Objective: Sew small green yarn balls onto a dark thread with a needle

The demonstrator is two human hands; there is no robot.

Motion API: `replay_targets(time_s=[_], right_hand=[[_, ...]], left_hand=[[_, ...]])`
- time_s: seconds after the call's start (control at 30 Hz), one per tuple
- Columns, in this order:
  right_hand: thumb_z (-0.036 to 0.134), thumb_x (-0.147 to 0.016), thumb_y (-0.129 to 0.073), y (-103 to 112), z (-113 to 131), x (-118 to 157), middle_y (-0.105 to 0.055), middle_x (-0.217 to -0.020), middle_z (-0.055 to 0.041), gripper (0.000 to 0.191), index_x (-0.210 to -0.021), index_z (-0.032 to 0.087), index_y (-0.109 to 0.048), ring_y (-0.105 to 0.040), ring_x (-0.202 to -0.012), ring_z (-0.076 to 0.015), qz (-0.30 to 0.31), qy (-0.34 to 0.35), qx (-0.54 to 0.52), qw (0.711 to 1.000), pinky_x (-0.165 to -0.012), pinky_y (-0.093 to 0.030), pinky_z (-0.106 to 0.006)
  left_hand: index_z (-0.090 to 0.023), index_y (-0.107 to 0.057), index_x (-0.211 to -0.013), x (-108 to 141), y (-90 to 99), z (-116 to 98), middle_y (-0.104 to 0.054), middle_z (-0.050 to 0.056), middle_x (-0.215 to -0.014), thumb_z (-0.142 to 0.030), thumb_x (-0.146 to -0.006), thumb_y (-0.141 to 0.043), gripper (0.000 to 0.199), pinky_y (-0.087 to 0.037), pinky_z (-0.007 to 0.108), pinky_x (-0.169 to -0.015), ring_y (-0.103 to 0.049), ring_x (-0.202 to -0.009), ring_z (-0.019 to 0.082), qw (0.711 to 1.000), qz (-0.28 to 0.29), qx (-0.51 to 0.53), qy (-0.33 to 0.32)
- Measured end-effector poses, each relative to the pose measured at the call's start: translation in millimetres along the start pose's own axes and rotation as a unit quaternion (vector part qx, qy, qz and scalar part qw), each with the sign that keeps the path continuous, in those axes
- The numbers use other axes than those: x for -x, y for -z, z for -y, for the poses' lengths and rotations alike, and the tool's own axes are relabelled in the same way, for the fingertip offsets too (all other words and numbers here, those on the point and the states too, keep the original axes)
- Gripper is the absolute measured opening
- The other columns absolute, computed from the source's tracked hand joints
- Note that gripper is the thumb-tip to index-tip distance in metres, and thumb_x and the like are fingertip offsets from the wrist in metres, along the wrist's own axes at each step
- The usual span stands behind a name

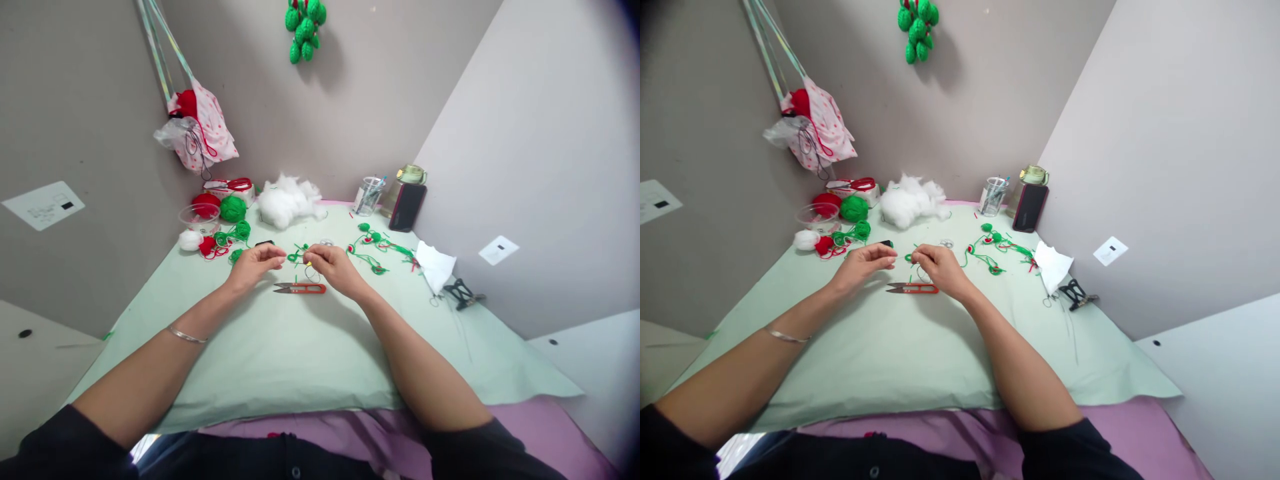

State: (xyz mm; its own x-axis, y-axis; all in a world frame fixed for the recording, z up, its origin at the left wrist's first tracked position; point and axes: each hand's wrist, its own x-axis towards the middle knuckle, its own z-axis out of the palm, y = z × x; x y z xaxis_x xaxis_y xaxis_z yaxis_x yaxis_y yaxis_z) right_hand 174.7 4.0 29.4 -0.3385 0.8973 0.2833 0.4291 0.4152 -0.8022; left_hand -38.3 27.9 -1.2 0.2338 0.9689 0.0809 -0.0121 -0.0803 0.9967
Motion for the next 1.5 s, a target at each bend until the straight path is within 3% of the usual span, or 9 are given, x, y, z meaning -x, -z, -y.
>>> replay_targets(time_s=[0.13,0.3,0.47,0.63,0.77,0.9,1.07,1.33,1.5], right_hand=[[0.031,-0.09,-0.049,1,-6,-2,-0.041,-0.058,0.0041,0.025,-0.076,0.015,-0.062,-0.034,-0.054,-0.0097,-0.033,-0.019,-0.019,0.999,-0.055,-0.028,-0.025],[0.027,-0.091,-0.048,0,-16,-4,-0.049,-0.061,0.0026,0.023,-0.077,0.015,-0.063,-0.039,-0.056,-0.0102,-0.058,-0.003,0.023,0.998,-0.057,-0.031,-0.024],[0.021,-0.094,-0.046,-19,-10,3,-0.062,-0.073,-0.0005,0.022,-0.084,0.016,-0.065,-0.049,-0.064,-0.0106,0.051,0.075,0.1,0.991,-0.066,-0.034,-0.021],[0.023,-0.098,-0.044,-28,-1,7,-0.062,-0.075,-0.0017,0.025,-0.087,0.017,-0.065,-0.048,-0.066,-0.0113,0.067,0.115,0.14,0.981,-0.066,-0.033,-0.022],[0.025,-0.096,-0.047,-16,-4,5,-0.053,-0.064,0.0024,0.024,-0.081,0.016,-0.064,-0.042,-0.06,-0.0098,0.041,0.055,0.095,0.993,-0.063,-0.031,-0.021],[0.025,-0.095,-0.047,-10,-4,3,-0.046,-0.061,0.0044,0.024,-0.076,0.016,-0.061,-0.038,-0.058,-0.0087,0.048,0.02,0.043,0.998,-0.061,-0.031,-0.021],[0.027,-0.093,-0.047,-12,-1,3,-0.041,-0.057,0.0058,0.023,-0.077,0.016,-0.06,-0.035,-0.055,-0.0086,0.055,-0.002,0.012,0.998,-0.058,-0.03,-0.022],[0.031,-0.093,-0.048,-15,-5,3,-0.04,-0.058,0.0057,0.026,-0.078,0.015,-0.061,-0.033,-0.055,-0.0081,0.068,-0.006,-0.024,0.997,-0.056,-0.028,-0.022],[0.033,-0.094,-0.048,-13,-5,3,-0.035,-0.056,0.0062,0.027,-0.08,0.016,-0.062,-0.029,-0.053,-0.0083,0.058,-0.008,-0.045,0.997,-0.053,-0.025,-0.023]], left_hand=[[-0.016,-0.07,-0.079,1,-1.2,7,-0.065,0.002,-0.075,-0.046,-0.07,-0.078,0.032,-0.05,0.029,-0.071,-0.062,-0.072,0.017,0.996,0.062,-0.069,0.002],[-0.015,-0.065,-0.077,3,-1.9,0,-0.056,-0.001,-0.073,-0.042,-0.075,-0.077,0.029,-0.053,0.026,-0.07,-0.053,-0.065,0.01,0.988,0.102,0.1,0.066],[-0.014,-0.07,-0.081,5,-4.4,-6,-0.056,-0.002,-0.075,-0.03,-0.071,-0.081,0.022,-0.048,0.018,-0.066,-0.049,-0.064,0.006,0.969,0.056,0.221,0.095],[-0.016,-0.075,-0.084,7,-10.9,2,-0.064,0.003,-0.082,-0.038,-0.073,-0.077,0.024,-0.046,0.024,-0.066,-0.054,-0.069,0.012,0.999,0.011,0.023,0.025],[-0.019,-0.077,-0.083,11,-12.0,6,-0.065,0.004,-0.088,-0.037,-0.083,-0.067,0.02,-0.045,0.028,-0.073,-0.058,-0.08,0.017,0.979,0.024,-0.162,-0.119],[-0.019,-0.073,-0.074,11,-11.2,7,-0.064,0.003,-0.08,-0.033,-0.08,-0.069,0.017,-0.043,0.028,-0.075,-0.058,-0.078,0.016,0.971,0.015,-0.191,-0.143],[-0.017,-0.067,-0.068,6,-8.8,7,-0.06,0.001,-0.075,-0.034,-0.07,-0.078,0.021,-0.042,0.028,-0.073,-0.056,-0.073,0.015,0.989,-0.009,-0.124,-0.074],[-0.017,-0.06,-0.077,7,-14.4,3,-0.066,0.001,-0.085,-0.035,-0.071,-0.08,0.028,-0.047,0.03,-0.085,-0.063,-0.084,0.015,0.992,0.066,0.105,0.014],[-0.017,-0.057,-0.079,2,-4.3,-1,-0.063,-0.003,-0.077,-0.033,-0.064,-0.086,0.037,-0.05,0.034,-0.091,-0.063,-0.076,0.012,0.988,-0.01,0.154,0.024]])
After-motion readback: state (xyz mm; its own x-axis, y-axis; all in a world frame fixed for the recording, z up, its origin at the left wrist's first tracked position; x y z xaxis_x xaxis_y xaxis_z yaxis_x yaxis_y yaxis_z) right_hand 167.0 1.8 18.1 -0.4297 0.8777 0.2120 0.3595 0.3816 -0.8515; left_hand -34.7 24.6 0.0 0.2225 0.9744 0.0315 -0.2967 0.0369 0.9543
